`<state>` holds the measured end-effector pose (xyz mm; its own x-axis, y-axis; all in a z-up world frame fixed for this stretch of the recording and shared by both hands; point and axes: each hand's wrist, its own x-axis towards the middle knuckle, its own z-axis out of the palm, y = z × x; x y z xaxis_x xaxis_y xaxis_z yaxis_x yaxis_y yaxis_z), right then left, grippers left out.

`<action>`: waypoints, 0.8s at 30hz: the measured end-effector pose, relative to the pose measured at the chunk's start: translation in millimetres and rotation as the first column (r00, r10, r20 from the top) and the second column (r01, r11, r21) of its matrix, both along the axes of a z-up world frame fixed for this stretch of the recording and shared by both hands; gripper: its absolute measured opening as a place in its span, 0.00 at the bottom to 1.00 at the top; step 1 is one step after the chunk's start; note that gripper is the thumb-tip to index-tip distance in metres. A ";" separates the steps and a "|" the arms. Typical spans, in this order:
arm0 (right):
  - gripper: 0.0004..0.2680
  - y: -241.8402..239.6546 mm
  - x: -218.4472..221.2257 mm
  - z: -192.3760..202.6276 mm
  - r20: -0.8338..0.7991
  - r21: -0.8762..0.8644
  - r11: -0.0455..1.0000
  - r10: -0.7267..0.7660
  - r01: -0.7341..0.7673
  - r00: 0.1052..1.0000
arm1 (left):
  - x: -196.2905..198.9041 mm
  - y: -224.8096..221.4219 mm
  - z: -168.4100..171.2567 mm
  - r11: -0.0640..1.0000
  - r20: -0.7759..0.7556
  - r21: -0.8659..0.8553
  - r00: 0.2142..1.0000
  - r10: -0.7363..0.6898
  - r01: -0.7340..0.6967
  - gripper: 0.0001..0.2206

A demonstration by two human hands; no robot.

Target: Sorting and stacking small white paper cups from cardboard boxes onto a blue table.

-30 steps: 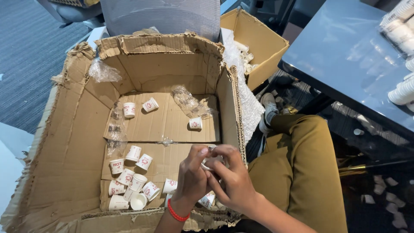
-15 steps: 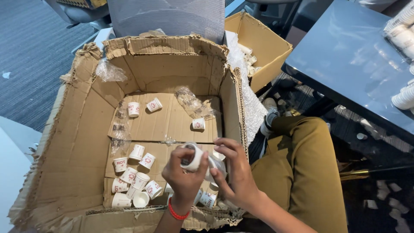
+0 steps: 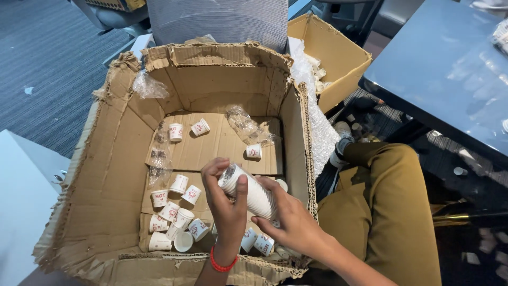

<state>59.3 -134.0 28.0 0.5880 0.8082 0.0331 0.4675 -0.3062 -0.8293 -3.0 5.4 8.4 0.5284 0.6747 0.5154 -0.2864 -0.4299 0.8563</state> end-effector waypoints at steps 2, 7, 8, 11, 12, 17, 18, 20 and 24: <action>0.31 -1.3 3.0 -13.0 0.034 0.073 0.997 0.021 -0.023 0.999 | -2.7 6.4 2.4 0.995 -0.115 0.092 0.993 -0.022 0.033 0.14; 0.35 -0.4 1.7 -24.8 -0.027 0.176 0.984 0.036 -0.031 0.999 | -5.0 6.6 21.1 0.941 -0.357 0.309 0.934 -0.017 0.135 0.15; 0.36 -2.8 2.6 -36.1 -0.025 0.145 0.989 0.040 -0.036 0.999 | -5.1 5.5 27.5 0.919 -0.516 0.297 0.853 -0.076 0.261 0.17; 0.38 -8.2 8.1 -68.6 -0.103 0.048 0.999 -0.015 0.020 0.995 | -10.7 8.8 22.6 0.788 -0.600 0.403 0.784 -0.157 0.466 0.21; 0.40 -9.4 11.3 -79.0 -0.175 -0.021 0.997 -0.082 0.079 0.981 | -12.5 11.1 17.0 0.658 -0.541 0.541 0.816 -0.205 0.524 0.23; 0.26 5.0 14.3 -18.9 -0.193 -0.012 0.997 -0.080 0.080 0.978 | -7.9 76.1 98.9 0.535 -0.838 -0.084 0.232 -0.495 0.840 0.32; 0.25 6.1 15.8 -10.8 -0.207 -0.113 0.987 -0.134 0.113 0.969 | -6.6 92.8 102.3 0.591 -0.750 -0.108 0.325 -0.576 0.800 0.29; 0.25 4.7 10.8 -8.3 -0.041 -0.019 1.000 0.013 -0.013 0.999 | 5.8 137.9 72.7 0.704 -0.622 -0.105 0.505 -0.598 0.702 0.25; 0.28 25.5 0.6 15.6 0.153 -0.197 0.799 0.597 -0.568 0.787 | 29.0 209.9 11.6 0.796 -0.129 -0.484 0.870 -0.476 0.364 0.10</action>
<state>59.8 -108.5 43.7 -0.0042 0.9993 -0.0371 0.7405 -0.0218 -0.6717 26.0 215.3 20.0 0.8768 0.4782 0.0515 -0.1202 0.1143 0.9862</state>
